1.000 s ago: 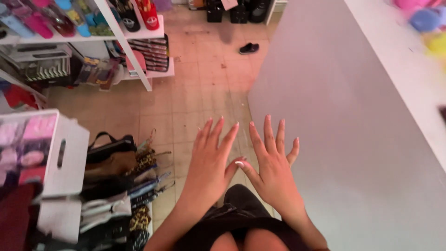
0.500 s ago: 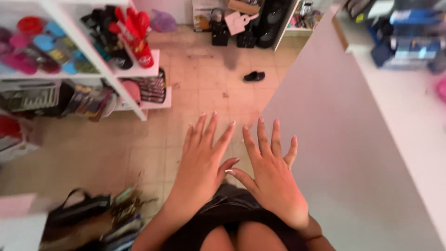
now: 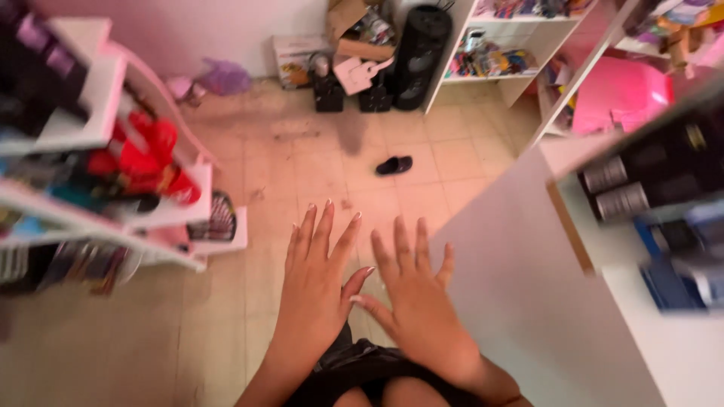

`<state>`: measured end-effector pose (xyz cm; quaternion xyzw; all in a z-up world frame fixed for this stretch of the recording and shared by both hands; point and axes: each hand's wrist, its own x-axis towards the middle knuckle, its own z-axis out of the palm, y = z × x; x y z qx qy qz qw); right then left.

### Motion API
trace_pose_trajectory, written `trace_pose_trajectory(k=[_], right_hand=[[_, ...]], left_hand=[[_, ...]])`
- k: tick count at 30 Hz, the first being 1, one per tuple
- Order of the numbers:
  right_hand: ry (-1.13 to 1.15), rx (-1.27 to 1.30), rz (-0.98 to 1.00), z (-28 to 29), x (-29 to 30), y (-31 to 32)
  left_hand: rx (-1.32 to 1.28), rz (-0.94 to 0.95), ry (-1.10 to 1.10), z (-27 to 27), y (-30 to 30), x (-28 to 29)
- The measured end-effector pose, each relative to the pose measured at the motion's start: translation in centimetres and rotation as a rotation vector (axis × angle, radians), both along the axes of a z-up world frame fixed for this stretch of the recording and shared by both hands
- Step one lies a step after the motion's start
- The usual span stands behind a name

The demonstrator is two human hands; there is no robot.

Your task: Inspecting a small book and highlighting specific lines on a paper document at a desk.

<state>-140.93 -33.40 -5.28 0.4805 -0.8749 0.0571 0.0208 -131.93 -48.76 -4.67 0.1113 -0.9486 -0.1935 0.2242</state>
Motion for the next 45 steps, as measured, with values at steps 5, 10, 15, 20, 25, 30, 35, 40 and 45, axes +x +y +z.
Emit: trace_pose_trajectory(k=[5,10,15,20,25,30,35,40,45], right_hand=[[-0.01,-0.055,-0.018,1.1,-8.2,-6.5],[0.05,-0.111,-0.224,1.5,-16.2,-12.1],[0.005,-0.119,-0.386,1.7,-23.8,-14.8],[-0.016,-0.153,-0.51,-0.4,-33.3,-17.0],[0.041,-0.226,-0.543,-0.5,-43.0,-18.0],[-0.021,-0.212,-0.568,1.1,-52.4,-15.4],[0.081,-0.192,-0.775,1.3,-58.4,-10.2],[0.132,-0.149,-0.989,0.3,-62.0,-5.3],[0.138,-0.121,-1.239,0.1,-64.9,-0.1]], left_hand=[[-0.094,-0.013,-0.004,0.5,-7.5,-10.3],[-0.101,-0.126,0.019,2.0,-13.5,-19.3],[-0.051,-0.278,-0.015,1.7,-16.8,-28.1],[-0.112,-0.313,-0.009,1.3,-18.1,-36.2],[-0.155,-0.241,0.109,2.8,-18.5,-45.4],[-0.122,-0.287,0.086,3.1,-17.3,-56.2],[-0.094,-0.453,0.097,2.7,-13.4,-65.6],[-0.068,-0.721,0.113,1.9,-8.0,-74.5],[-0.081,-1.001,0.103,1.1,-0.8,-82.5]])
